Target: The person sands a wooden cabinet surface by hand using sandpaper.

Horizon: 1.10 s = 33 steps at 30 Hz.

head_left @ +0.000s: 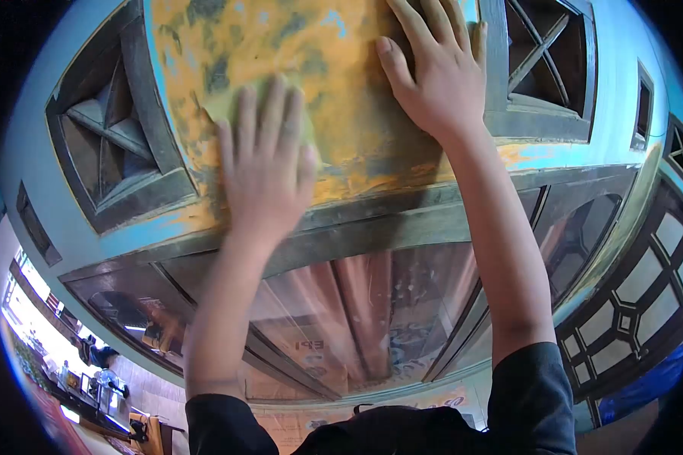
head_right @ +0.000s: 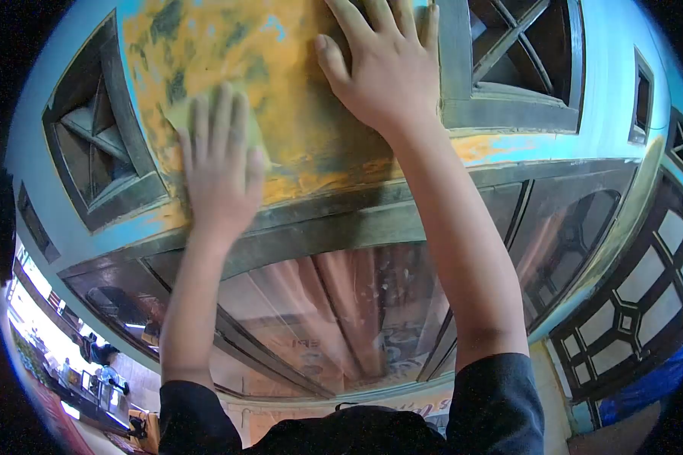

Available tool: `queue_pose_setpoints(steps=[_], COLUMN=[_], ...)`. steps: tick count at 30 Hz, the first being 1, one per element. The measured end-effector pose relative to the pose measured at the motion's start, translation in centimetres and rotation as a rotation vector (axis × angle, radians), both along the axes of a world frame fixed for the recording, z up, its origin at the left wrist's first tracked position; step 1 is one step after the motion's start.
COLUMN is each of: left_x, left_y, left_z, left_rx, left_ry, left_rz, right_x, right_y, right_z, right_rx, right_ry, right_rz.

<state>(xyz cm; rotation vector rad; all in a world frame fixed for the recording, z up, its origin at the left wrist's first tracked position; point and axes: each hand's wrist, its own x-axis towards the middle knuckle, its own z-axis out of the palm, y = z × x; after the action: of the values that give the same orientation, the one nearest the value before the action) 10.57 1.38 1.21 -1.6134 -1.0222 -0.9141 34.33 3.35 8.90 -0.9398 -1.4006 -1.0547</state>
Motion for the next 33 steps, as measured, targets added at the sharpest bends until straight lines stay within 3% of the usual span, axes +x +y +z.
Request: queue_pose_setpoints(steps=[2,4,9,14,19,24,30,33], left_x=[-0.3,-1.5,-3.9,-1.0,-2.4,-0.8,-0.2,0.8], left_y=[-0.7,-0.6,0.3,-1.0,-0.5,-1.4,-1.9,-2.6], left_z=[-3.4,-2.7,0.7,-4.8,-0.6,-7.6,-5.7,-8.6], left_rx=[-0.139,-0.089,0.074,-0.158,-0.022,-0.246,-0.220,-0.327], left_ry=[0.062,0.034,-0.187,-0.005,-0.171,-0.068,-0.171,-0.073], left_rz=[-0.002,0.004,-0.043,0.003,-0.046,0.014,-0.035,-0.040], right_x=[-0.4,-0.5,-0.4,-0.4,-0.1,0.1,0.3,-0.3], right_y=[0.2,1.3,1.5,1.2,1.2,0.8,-0.2,-0.5], right_z=[-1.2,-3.2,-6.1,-7.2,-7.4,-9.5,-14.8,-18.2], right_rx=[0.021,0.130,0.059,0.025,0.001,-0.051,-0.209,-0.270], right_ry=[0.017,0.024,0.033,0.045,0.037,0.048,0.056,0.080], right_rz=[0.014,0.047,0.033,0.030,0.021,0.041,0.100,0.180])
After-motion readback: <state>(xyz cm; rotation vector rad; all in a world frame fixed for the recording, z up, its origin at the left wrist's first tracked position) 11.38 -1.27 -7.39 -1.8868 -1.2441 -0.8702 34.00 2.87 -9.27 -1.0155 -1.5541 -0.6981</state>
